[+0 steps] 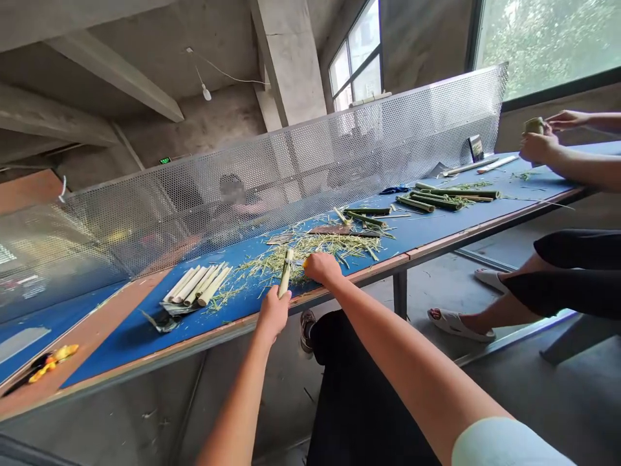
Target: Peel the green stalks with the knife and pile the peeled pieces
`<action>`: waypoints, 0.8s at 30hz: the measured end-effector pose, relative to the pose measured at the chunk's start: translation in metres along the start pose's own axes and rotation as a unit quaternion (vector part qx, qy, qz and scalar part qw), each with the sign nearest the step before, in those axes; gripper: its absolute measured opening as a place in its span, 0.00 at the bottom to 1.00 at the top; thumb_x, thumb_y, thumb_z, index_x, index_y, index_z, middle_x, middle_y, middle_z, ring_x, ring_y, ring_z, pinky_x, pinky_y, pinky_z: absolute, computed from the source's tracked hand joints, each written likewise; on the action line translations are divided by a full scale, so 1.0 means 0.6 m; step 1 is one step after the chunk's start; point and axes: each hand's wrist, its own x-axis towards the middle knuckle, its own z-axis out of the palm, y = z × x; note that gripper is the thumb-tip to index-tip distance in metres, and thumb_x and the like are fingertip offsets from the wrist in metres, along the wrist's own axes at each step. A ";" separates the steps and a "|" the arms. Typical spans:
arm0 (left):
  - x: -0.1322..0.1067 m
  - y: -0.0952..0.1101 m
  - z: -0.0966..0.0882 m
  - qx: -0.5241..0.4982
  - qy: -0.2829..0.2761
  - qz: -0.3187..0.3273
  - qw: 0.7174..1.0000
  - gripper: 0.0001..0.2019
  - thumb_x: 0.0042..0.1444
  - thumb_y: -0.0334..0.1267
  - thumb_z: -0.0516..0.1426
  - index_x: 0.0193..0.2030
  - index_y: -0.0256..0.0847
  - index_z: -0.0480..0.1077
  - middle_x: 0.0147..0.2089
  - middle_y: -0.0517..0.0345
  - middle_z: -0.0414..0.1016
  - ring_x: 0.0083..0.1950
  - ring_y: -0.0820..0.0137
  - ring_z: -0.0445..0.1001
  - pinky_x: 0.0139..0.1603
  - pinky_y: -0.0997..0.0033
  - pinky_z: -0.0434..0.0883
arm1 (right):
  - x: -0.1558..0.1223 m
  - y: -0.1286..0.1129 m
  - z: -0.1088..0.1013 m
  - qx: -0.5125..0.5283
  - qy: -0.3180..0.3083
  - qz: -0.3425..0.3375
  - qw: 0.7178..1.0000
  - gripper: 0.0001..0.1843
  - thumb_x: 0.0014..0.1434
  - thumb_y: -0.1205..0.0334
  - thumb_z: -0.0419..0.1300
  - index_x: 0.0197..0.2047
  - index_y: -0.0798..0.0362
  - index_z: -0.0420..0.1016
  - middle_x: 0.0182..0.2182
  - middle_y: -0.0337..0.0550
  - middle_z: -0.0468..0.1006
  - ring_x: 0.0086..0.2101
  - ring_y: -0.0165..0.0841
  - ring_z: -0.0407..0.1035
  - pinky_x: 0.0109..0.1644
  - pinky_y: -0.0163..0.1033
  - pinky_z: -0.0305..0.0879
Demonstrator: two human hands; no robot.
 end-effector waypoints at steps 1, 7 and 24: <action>-0.015 -0.005 -0.006 -0.018 -0.025 -0.012 0.999 0.11 0.54 0.47 0.53 0.35 0.41 0.61 0.21 0.69 0.58 0.15 0.83 0.51 0.15 0.82 0.49 | 0.003 0.002 0.000 0.006 0.004 0.013 1.000 0.17 0.56 0.61 0.51 0.41 0.59 0.78 0.37 0.59 0.78 0.39 0.42 0.74 0.41 0.38 0.65; -0.052 -0.042 -0.048 -0.096 -0.032 -0.048 0.994 0.17 0.52 0.54 0.54 0.36 0.43 0.58 0.21 0.73 0.54 0.13 0.85 0.48 0.12 0.84 0.46 | 0.004 0.008 0.004 0.023 0.033 0.042 0.998 0.18 0.58 0.63 0.49 0.42 0.60 0.77 0.39 0.61 0.78 0.40 0.42 0.74 0.42 0.39 0.65; 0.038 -0.005 0.010 0.026 0.041 0.050 0.998 0.07 0.57 0.41 0.52 0.31 0.41 0.61 0.23 0.63 0.62 0.18 0.79 0.56 0.19 0.79 0.52 | -0.017 -0.008 0.002 -0.026 -0.007 -0.093 0.995 0.15 0.54 0.59 0.54 0.39 0.54 0.79 0.36 0.53 0.79 0.37 0.39 0.74 0.40 0.35 0.64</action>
